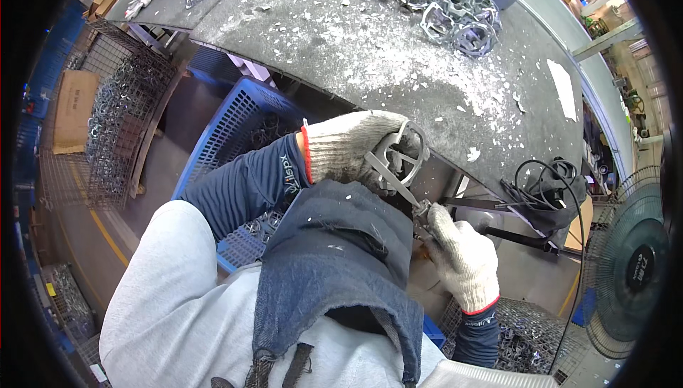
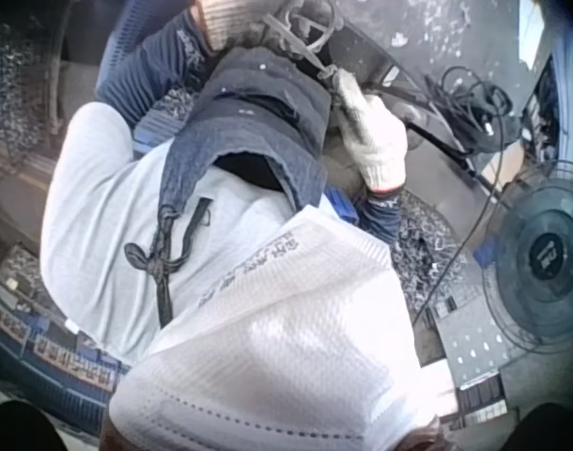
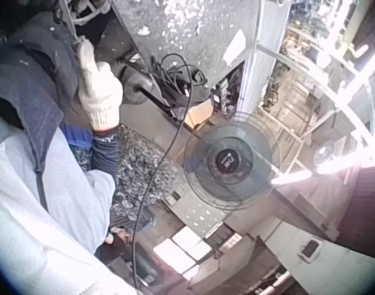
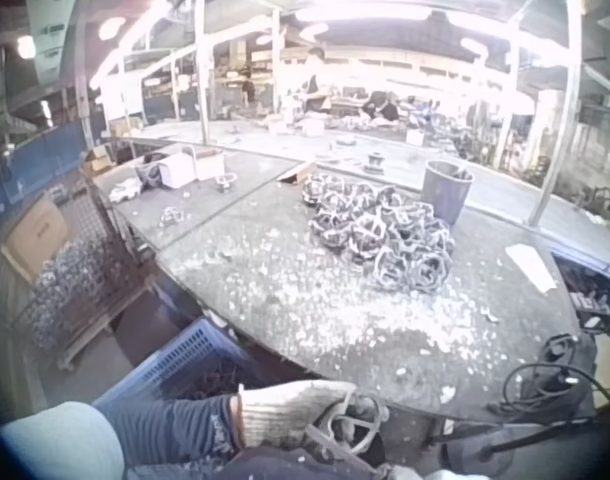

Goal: The person deburrs the edges of small metal frame components using a pneumatic rotary tool.

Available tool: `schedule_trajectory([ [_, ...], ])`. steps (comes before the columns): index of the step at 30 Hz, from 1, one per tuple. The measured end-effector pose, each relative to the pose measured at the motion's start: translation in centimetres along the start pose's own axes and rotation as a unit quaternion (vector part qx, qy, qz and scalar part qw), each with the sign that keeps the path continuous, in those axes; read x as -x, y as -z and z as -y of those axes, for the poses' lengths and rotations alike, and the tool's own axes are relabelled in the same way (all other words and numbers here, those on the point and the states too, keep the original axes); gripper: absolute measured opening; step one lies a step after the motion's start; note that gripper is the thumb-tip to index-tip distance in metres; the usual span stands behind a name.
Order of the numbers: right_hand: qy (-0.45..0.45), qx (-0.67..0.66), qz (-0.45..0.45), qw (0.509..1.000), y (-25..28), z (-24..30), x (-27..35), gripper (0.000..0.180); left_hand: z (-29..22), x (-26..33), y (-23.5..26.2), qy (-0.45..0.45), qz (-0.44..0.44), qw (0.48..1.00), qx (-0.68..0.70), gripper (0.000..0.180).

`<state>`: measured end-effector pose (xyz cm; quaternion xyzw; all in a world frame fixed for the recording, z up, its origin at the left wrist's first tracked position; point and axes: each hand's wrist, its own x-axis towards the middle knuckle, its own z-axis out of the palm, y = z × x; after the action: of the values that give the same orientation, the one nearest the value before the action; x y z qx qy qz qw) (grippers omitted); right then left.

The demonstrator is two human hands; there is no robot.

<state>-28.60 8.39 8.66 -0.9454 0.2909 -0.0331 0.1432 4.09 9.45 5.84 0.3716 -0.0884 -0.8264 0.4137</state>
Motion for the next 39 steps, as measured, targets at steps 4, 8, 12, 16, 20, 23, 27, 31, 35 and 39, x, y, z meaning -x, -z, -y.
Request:
schedule_trajectory([
  [4,0.008,0.03,-0.034,0.999,0.1,-0.1,-0.2,0.07,0.8,-1.3,1.6,-0.003,0.022,0.996,-0.087,0.061],
  [8,0.019,0.104,-0.104,0.989,-1.2,-1.0,-0.4,0.073,1.3,-1.4,1.6,-0.051,-0.006,0.999,0.01,0.057],
  [12,-0.05,-0.003,-0.184,0.982,-2.5,-0.2,-0.7,0.073,1.6,-0.6,1.8,-0.1,0.003,0.993,0.063,0.051],
  [16,-0.016,-0.044,-0.145,0.988,-1.6,0.0,-0.5,0.075,2.1,-1.5,3.9,-0.115,0.045,0.991,0.058,0.049],
  [20,-0.06,0.005,-0.023,0.998,-0.6,0.8,-0.7,0.069,1.4,-0.8,1.0,-0.09,0.003,0.995,-0.046,0.036],
  [23,-0.093,-0.003,-0.042,0.995,-0.5,0.8,-0.9,0.071,2.4,-1.2,3.4,-0.082,-0.044,0.995,-0.03,0.035],
  [27,-0.077,-0.02,-0.097,0.992,-1.8,0.3,-0.7,0.078,2.0,-1.2,4.4,-0.088,-0.003,0.996,-0.004,0.038],
  [31,-0.056,-0.035,-0.079,0.995,-1.3,1.6,-0.8,0.073,1.0,-0.8,3.1,-0.1,-0.052,0.988,-0.107,0.041],
  [35,-0.101,-0.04,-0.012,0.994,-0.7,2.4,-0.9,0.07,1.3,-0.5,2.4,-0.112,-0.081,0.979,-0.148,0.04],
  [39,-0.118,-0.189,-0.024,0.975,-1.0,2.9,-0.7,0.079,1.6,-0.9,2.9,-0.188,-0.108,0.95,-0.226,0.044],
])
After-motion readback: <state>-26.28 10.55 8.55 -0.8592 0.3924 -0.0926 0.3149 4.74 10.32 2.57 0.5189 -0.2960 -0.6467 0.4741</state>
